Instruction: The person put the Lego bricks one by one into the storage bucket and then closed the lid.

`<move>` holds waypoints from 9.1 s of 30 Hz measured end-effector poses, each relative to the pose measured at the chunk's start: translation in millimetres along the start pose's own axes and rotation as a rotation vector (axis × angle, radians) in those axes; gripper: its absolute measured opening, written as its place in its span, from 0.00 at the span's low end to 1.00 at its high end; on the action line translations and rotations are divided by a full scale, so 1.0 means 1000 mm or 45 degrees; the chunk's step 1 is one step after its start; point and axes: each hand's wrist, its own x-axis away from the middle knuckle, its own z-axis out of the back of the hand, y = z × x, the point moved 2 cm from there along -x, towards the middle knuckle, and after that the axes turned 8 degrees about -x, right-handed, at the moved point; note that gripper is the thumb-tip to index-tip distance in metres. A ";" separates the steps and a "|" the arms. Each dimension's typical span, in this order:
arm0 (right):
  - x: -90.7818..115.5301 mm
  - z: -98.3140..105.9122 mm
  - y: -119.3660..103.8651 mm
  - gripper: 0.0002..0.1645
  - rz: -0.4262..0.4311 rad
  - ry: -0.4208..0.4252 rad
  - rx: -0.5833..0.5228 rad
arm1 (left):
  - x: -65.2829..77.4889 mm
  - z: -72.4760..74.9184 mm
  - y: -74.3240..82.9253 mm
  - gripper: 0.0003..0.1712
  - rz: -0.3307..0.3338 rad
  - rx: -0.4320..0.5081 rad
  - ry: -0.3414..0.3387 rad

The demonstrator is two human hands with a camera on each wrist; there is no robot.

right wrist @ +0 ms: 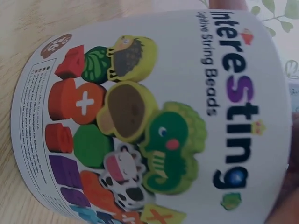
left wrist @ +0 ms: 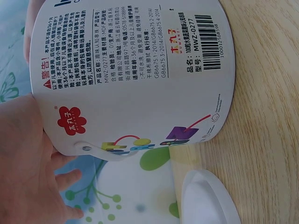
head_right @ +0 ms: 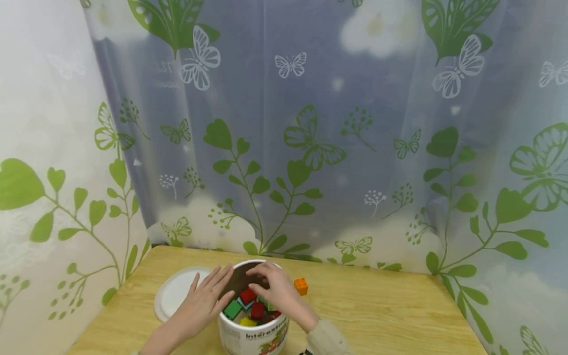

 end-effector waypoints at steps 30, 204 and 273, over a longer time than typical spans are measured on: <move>0.022 0.063 0.040 0.22 0.080 0.539 0.053 | 0.000 0.000 0.001 0.37 -0.005 -0.012 0.022; 0.002 0.004 0.000 0.09 0.115 0.182 -0.013 | 0.000 -0.001 -0.001 0.39 0.002 -0.003 -0.004; -0.001 -0.128 -0.081 0.15 -0.043 -0.076 -0.595 | 0.067 -0.029 -0.177 0.17 0.834 0.329 0.272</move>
